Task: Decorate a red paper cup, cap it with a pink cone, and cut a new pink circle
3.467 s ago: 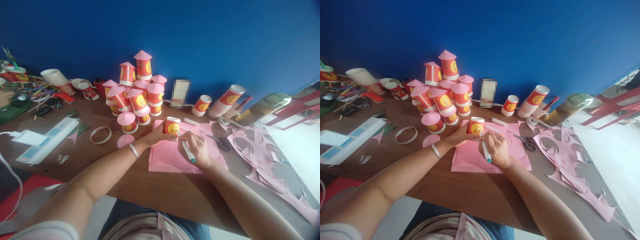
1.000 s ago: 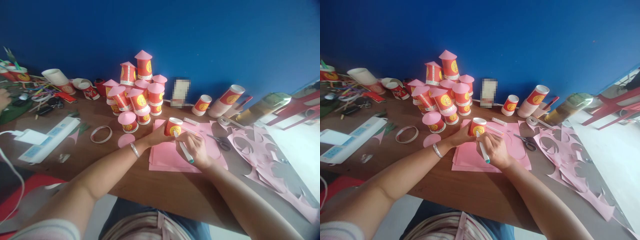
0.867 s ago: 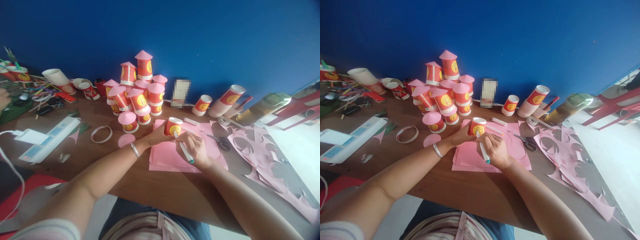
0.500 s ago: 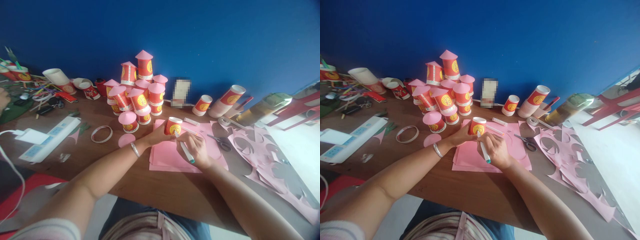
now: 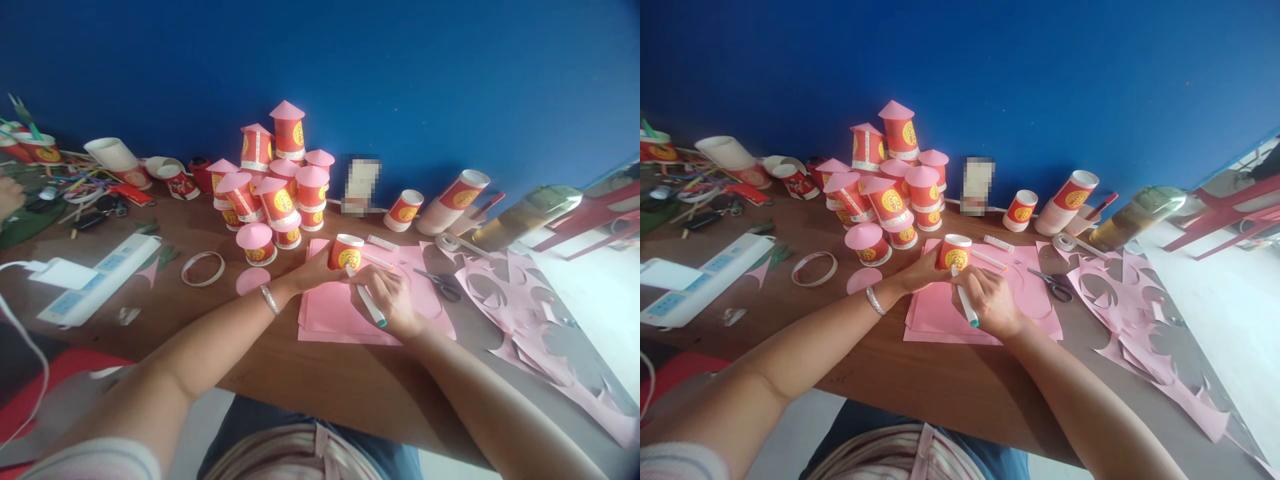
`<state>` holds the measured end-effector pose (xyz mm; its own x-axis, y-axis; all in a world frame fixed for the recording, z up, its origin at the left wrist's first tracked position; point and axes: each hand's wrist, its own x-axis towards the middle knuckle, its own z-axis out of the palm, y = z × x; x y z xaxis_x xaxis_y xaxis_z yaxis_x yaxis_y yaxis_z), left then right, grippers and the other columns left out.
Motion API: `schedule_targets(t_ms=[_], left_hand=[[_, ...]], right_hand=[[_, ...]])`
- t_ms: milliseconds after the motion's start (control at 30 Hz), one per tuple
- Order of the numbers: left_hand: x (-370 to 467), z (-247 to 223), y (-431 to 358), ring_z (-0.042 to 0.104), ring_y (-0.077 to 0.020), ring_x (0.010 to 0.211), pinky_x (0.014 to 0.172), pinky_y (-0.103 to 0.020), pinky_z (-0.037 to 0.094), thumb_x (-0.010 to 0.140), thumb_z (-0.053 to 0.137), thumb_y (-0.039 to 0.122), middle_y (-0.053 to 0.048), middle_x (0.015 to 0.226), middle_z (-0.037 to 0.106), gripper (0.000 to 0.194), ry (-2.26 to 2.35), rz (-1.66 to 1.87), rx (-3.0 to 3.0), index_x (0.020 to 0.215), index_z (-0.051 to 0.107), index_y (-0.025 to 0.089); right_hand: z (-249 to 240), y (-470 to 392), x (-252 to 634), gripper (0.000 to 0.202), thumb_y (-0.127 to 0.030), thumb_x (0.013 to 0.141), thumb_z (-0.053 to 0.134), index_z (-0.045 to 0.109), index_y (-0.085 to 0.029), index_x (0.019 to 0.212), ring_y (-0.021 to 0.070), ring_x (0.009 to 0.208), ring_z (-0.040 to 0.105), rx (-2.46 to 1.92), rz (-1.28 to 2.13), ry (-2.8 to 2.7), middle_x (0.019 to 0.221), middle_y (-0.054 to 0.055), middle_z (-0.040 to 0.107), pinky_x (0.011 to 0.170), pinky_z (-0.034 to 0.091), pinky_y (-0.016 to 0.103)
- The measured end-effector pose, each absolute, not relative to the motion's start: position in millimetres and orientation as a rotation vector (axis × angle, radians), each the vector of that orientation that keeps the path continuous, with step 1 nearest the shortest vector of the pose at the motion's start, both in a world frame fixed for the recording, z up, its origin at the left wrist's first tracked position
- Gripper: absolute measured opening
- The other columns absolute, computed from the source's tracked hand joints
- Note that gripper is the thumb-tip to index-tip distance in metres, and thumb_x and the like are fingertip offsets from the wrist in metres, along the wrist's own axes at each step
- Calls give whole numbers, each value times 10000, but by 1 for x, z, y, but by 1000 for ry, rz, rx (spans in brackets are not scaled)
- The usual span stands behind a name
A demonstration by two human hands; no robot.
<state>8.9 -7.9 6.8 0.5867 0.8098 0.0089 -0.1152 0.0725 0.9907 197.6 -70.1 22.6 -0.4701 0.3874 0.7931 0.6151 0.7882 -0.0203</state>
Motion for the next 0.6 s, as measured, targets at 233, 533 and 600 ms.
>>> schedule_targets(t_ms=[233,533,600], left_hand=[[9,11,-9,596,-216,981,858,-347,503,652,963,508,-39,1004,616,672,670,799,1356,1094,572,186],[9,3,-7,605,-219,1008,855,-340,497,667,948,521,-59,1063,626,718,641,798,1317,1168,564,180],[8,1,-6,606,-220,1015,850,-341,495,673,945,512,-63,1080,627,731,639,797,1313,1197,557,180]], right_hand=[[20,-71,196,204,-23,884,556,546,-221,931,107,555,561,-749,-307,-2101,711,-34,651,513,368,239],[23,-72,198,199,-25,864,558,537,-221,891,107,531,541,-773,-319,-2098,688,-39,624,515,360,251],[24,-73,198,198,-27,861,554,534,-223,886,106,530,537,-781,-323,-2100,684,-42,619,513,361,250]])
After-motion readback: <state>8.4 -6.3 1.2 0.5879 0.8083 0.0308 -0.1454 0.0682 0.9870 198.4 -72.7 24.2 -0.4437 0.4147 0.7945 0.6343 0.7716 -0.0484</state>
